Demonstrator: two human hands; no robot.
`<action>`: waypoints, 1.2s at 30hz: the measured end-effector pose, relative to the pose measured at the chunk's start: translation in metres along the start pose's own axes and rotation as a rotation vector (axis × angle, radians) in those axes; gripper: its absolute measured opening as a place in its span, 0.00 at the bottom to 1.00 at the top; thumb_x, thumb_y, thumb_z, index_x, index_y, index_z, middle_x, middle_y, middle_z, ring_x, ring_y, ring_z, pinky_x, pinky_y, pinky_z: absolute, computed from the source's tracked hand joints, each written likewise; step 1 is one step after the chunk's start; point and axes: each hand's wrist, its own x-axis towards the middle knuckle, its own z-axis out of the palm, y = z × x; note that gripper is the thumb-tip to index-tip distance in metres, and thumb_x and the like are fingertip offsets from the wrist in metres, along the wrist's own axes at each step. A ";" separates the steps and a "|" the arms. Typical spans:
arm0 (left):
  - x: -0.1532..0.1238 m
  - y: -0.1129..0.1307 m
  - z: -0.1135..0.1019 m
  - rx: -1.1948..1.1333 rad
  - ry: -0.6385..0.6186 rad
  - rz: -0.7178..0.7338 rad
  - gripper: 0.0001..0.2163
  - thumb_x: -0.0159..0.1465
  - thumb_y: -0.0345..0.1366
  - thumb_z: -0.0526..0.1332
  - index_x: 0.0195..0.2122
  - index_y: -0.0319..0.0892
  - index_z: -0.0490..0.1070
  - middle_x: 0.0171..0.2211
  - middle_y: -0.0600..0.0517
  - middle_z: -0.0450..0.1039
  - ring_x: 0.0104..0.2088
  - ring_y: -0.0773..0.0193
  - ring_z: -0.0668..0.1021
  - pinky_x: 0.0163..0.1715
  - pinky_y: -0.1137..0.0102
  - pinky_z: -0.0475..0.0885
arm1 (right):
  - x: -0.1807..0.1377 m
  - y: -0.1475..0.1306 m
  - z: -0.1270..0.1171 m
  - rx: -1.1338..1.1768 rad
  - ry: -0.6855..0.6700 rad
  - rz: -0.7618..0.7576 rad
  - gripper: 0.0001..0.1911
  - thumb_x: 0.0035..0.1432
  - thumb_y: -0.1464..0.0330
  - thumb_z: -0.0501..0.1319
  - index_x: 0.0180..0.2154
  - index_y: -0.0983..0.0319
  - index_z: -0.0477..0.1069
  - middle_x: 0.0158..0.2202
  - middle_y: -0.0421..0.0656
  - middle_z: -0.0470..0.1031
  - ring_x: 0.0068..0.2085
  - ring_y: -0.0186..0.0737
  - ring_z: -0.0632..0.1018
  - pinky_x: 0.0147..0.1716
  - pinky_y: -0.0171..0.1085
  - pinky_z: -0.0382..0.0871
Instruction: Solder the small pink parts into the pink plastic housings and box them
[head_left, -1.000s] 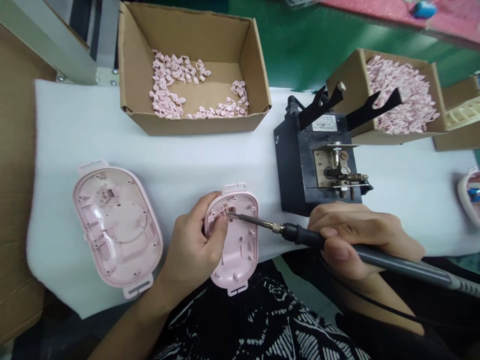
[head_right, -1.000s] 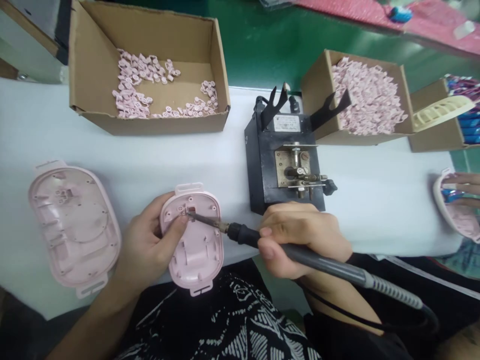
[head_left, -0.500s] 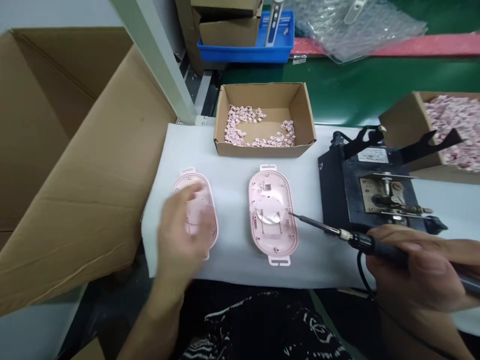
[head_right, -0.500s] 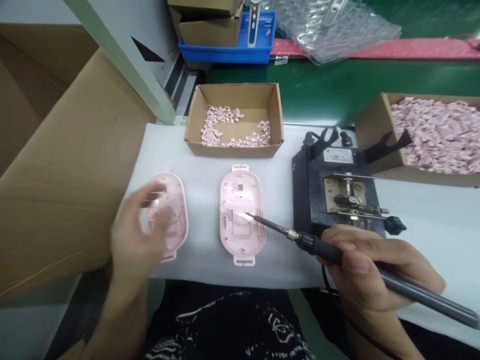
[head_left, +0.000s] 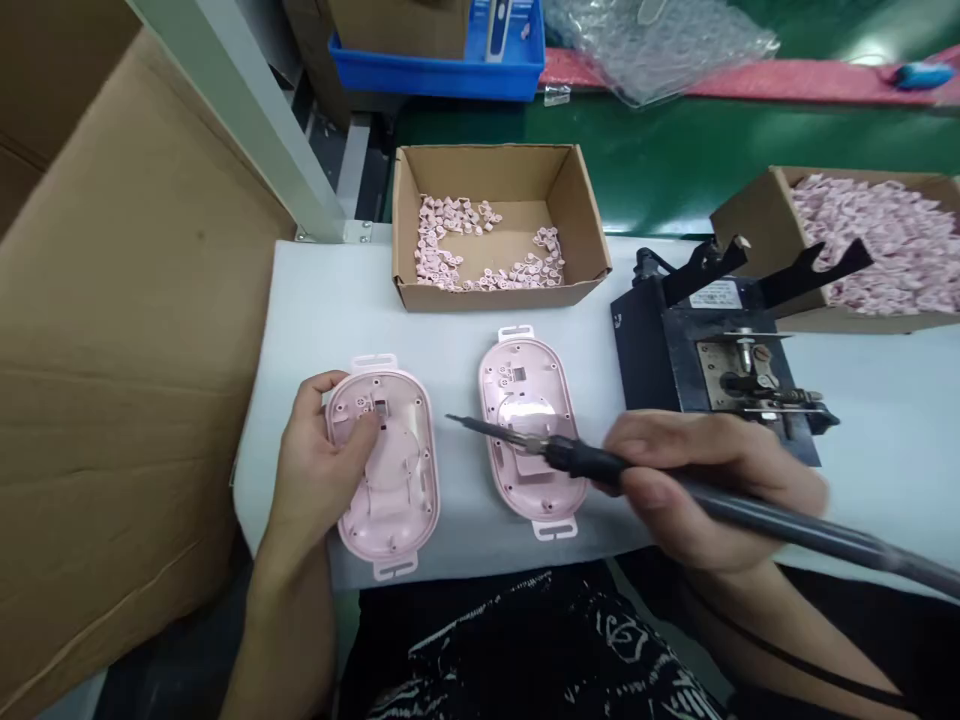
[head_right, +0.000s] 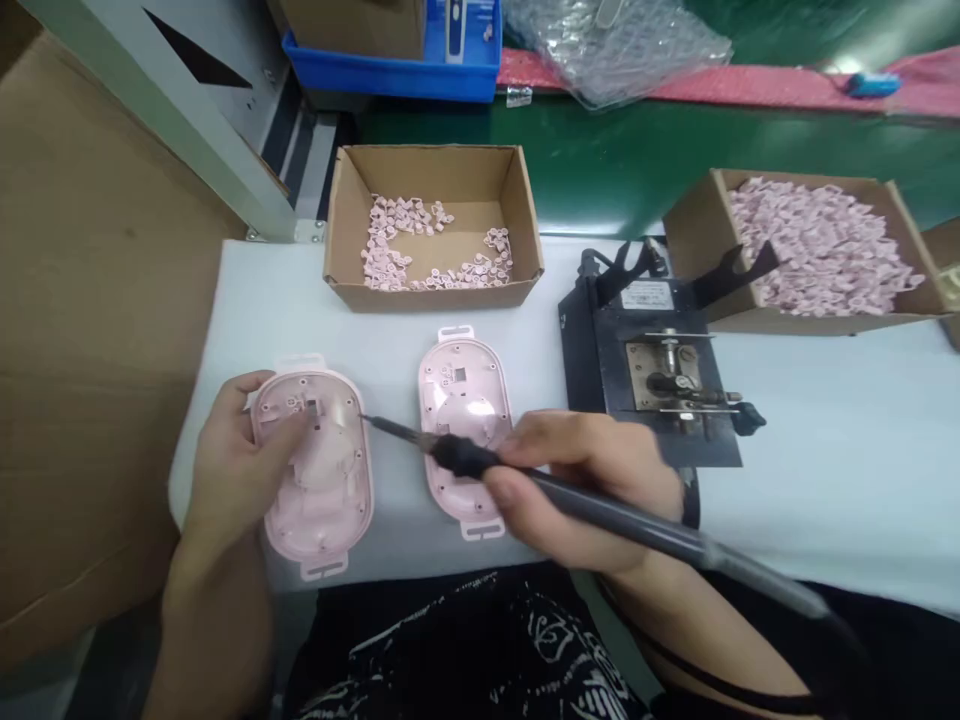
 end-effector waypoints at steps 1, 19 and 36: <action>0.000 -0.002 -0.001 0.016 -0.008 0.022 0.20 0.60 0.39 0.68 0.52 0.44 0.67 0.35 0.53 0.77 0.30 0.63 0.79 0.27 0.72 0.75 | 0.006 0.000 0.014 0.008 -0.005 -0.024 0.09 0.54 0.75 0.69 0.38 0.61 0.75 0.27 0.40 0.77 0.24 0.38 0.79 0.20 0.35 0.76; 0.007 -0.004 -0.016 0.137 -0.232 0.235 0.14 0.66 0.35 0.63 0.52 0.44 0.75 0.34 0.54 0.82 0.29 0.63 0.81 0.28 0.72 0.75 | 0.018 0.013 0.077 0.006 -0.073 -0.193 0.05 0.59 0.76 0.61 0.31 0.63 0.71 0.22 0.38 0.72 0.19 0.34 0.74 0.16 0.35 0.73; 0.008 -0.005 -0.014 0.155 -0.242 0.276 0.16 0.67 0.34 0.62 0.55 0.44 0.74 0.38 0.53 0.82 0.33 0.62 0.82 0.34 0.71 0.78 | 0.020 0.013 0.073 0.004 -0.236 -0.145 0.03 0.57 0.77 0.63 0.33 0.64 0.72 0.23 0.40 0.75 0.22 0.36 0.78 0.20 0.34 0.78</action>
